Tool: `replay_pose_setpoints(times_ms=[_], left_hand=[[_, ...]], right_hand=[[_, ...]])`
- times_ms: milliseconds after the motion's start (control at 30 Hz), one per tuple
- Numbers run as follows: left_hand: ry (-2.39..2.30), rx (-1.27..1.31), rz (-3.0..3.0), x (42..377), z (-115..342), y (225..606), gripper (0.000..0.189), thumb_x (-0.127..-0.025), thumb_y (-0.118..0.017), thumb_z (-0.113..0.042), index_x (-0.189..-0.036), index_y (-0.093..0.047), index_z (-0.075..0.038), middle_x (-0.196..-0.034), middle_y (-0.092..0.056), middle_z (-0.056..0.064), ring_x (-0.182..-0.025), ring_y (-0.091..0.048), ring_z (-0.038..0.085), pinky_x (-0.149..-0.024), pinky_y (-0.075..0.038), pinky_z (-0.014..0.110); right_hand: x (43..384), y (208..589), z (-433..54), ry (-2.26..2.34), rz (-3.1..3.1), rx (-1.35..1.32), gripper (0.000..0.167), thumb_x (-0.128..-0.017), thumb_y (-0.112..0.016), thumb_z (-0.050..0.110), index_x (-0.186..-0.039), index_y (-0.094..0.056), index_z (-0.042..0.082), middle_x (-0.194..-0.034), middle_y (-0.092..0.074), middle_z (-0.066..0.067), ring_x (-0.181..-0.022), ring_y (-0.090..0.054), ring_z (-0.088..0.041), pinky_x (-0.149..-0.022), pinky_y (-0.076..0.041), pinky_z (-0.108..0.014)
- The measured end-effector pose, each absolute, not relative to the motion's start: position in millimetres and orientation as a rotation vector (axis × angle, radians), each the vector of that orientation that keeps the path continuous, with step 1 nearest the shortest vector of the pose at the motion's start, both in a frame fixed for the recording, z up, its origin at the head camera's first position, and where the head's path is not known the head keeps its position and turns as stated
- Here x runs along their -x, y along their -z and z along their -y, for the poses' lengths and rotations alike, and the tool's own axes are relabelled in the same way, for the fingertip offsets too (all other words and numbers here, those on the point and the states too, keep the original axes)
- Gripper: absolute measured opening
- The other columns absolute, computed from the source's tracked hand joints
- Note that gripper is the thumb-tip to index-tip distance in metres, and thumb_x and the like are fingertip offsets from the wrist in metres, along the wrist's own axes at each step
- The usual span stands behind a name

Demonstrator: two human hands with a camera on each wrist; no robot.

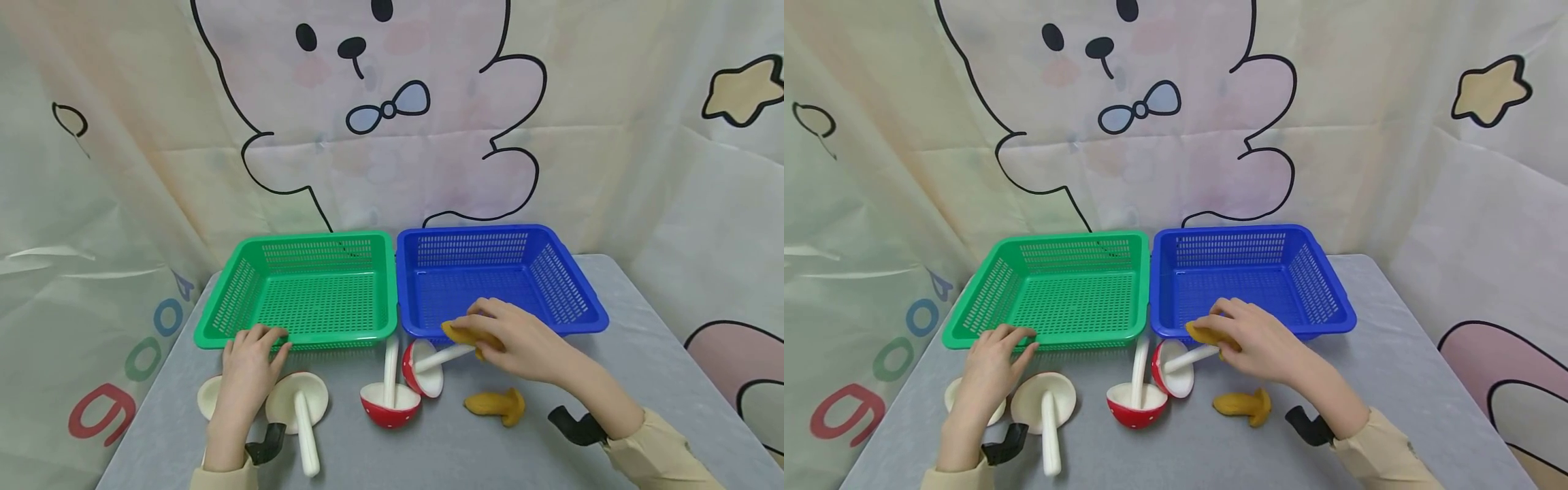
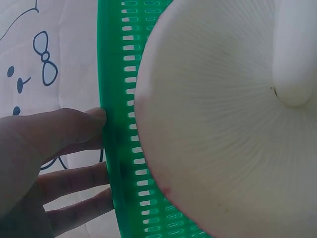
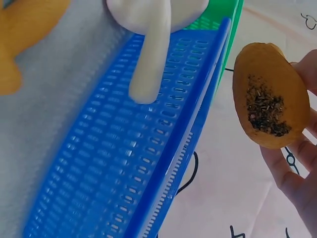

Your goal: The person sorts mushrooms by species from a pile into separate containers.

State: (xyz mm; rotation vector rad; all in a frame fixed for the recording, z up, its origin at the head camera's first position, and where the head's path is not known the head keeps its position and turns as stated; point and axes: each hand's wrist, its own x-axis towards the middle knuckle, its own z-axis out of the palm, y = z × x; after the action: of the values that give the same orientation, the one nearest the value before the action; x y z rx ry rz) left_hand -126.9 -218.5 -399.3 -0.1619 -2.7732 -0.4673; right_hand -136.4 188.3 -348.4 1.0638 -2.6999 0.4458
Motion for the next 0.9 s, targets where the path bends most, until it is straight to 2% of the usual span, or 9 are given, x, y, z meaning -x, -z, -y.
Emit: replay_pose_setpoints(times_ms=[400,900], left_hand=[[0.477,0.159,2.778,126.6,219.0,399.8,0.023,-0.088,-0.069,-0.02,-0.109,-0.069,-0.011,-0.11,-0.063,0.014,-0.108,-0.051,0.042,-0.095,-0.033,0.071],[0.477,0.158,2.779,125.9,218.9,399.9,0.023,-0.088,-0.069,-0.02,-0.108,-0.069,-0.01,-0.108,-0.063,0.014,-0.108,-0.051,0.042,-0.095,-0.033,0.071]], right_hand=[[162.8,334.7,-158.2,-0.564,2.79,-1.042,0.041,-0.084,-0.07,0.012,-0.122,-0.065,0.027,-0.106,-0.058,0.009,-0.09,-0.051,-0.008,-0.073,-0.048,-0.023],[196.5,327.3,-117.0,-0.466,2.798,-1.13,0.041,-0.081,-0.068,0.009,-0.121,-0.066,0.021,-0.102,-0.06,0.003,-0.086,-0.051,-0.012,-0.071,-0.047,-0.023]])
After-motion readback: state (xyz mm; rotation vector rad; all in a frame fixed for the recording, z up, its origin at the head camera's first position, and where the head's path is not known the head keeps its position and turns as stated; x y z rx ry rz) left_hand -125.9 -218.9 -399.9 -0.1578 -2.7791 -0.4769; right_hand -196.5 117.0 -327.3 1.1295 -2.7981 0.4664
